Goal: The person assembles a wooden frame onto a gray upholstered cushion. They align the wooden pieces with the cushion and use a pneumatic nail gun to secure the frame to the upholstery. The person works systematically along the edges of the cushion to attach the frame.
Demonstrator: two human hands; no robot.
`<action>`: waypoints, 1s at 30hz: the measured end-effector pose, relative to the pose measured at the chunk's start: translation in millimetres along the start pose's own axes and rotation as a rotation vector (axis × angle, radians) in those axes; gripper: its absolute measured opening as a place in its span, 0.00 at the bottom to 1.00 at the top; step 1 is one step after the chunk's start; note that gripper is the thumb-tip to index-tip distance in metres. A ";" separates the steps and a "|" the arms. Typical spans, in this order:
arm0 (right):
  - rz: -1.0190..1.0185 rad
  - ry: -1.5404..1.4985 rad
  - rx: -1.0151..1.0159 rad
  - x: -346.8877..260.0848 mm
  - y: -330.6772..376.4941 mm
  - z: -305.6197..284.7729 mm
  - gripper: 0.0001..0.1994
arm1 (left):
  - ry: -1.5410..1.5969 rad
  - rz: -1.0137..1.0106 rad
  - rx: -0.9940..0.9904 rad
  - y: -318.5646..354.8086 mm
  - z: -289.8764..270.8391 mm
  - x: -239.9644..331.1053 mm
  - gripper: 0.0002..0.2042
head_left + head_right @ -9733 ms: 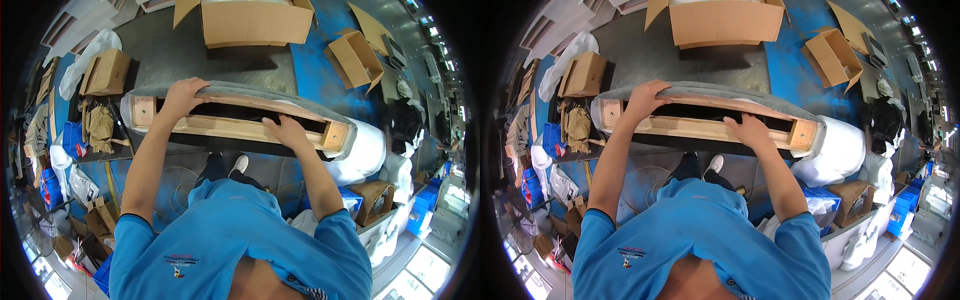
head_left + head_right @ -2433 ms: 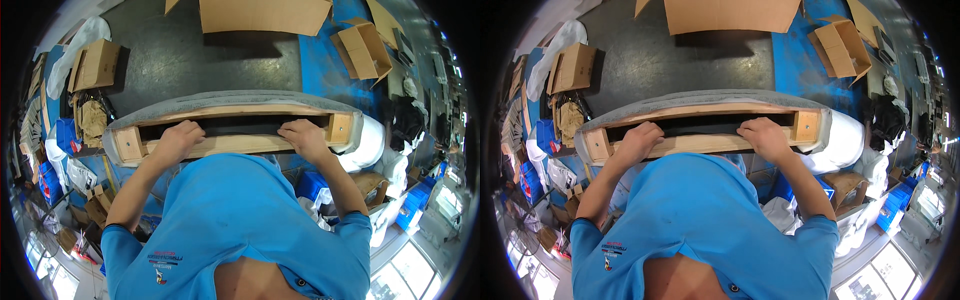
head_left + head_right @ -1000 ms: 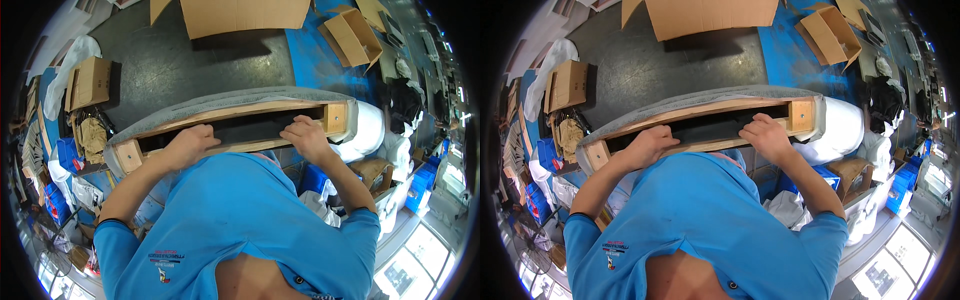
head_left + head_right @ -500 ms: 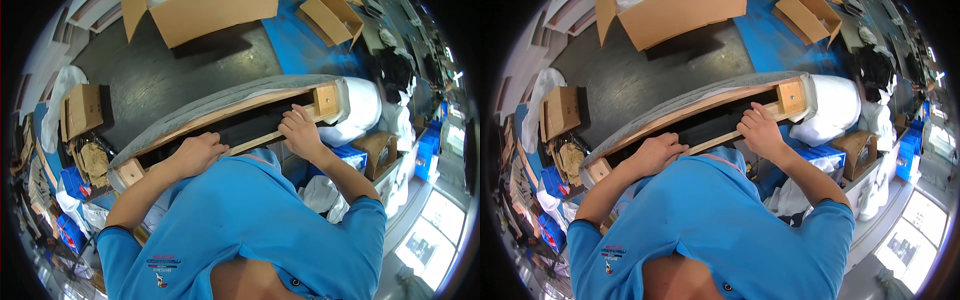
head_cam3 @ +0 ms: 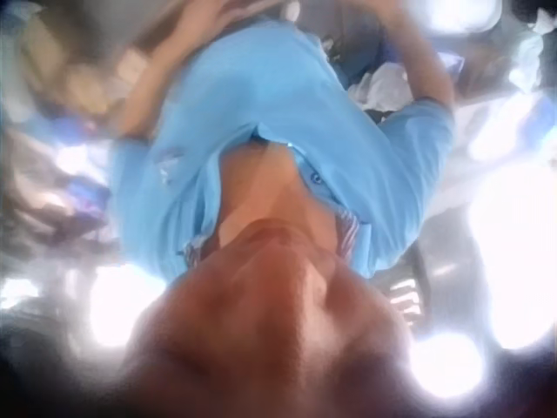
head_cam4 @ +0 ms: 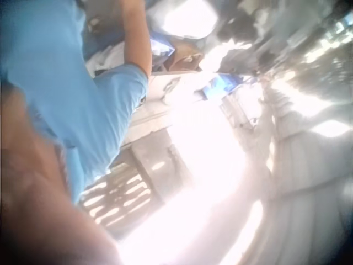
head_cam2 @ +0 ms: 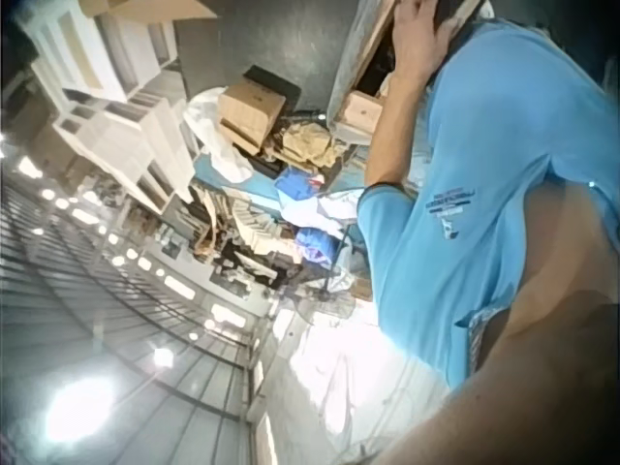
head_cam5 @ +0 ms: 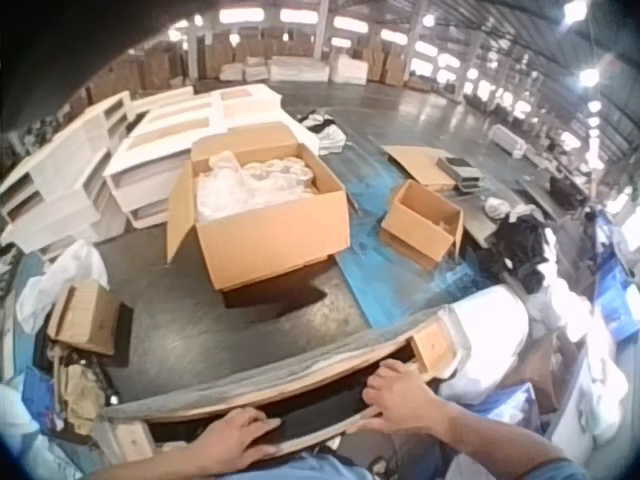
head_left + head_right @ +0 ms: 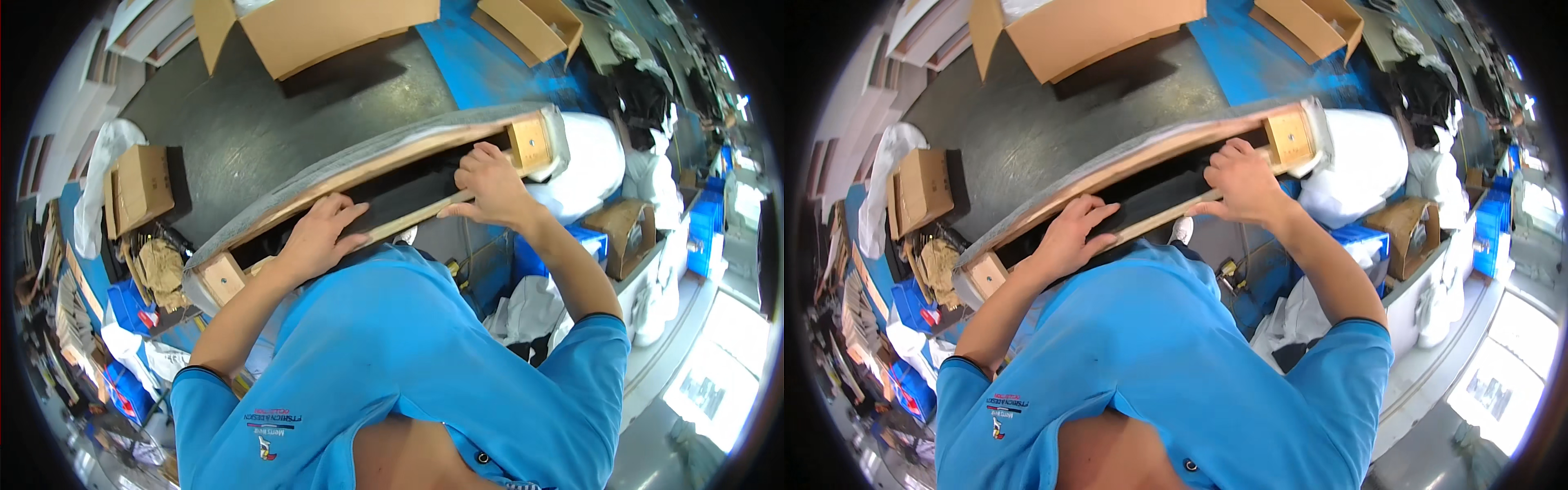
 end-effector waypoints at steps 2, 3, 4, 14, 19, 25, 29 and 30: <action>0.034 0.052 -0.136 -6.5 -4.0 13.5 0.28 | 0.028 -0.010 0.019 13.9 6.9 -12.6 0.21; 0.034 -0.009 -0.081 -11.3 -7.7 6.7 0.27 | 0.085 -0.019 -0.006 15.7 11.6 -18.2 0.18; -0.048 -0.066 0.040 -24.1 -14.1 1.2 0.25 | 0.060 0.001 0.045 19.1 12.4 -19.9 0.17; -0.092 -0.404 0.214 -23.0 -26.9 32.8 0.10 | -0.050 -0.099 0.273 17.6 -4.0 -27.9 0.08; -0.223 -0.263 0.211 -37.2 -17.5 9.3 0.09 | -0.081 0.006 0.182 27.6 -3.0 -12.5 0.08; -0.184 -0.278 0.148 -50.5 -9.1 15.0 0.10 | -0.125 0.094 -0.004 18.3 10.6 0.4 0.14; -0.145 -0.288 0.178 -51.0 -6.1 15.3 0.11 | -0.264 0.017 -0.250 6.5 21.0 2.4 0.17; -0.154 -0.289 0.208 -53.0 -5.1 12.2 0.12 | -0.266 0.005 -0.270 5.4 20.1 3.2 0.17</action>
Point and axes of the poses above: each hand's wrist, its own y-axis away from the middle knuckle, its own z-axis out of the palm, x = y × z, the point moved 10 cm from there along -y, towards the middle knuckle, and after that the axes turned 12 degrees about -z, right-handed, at the moved point
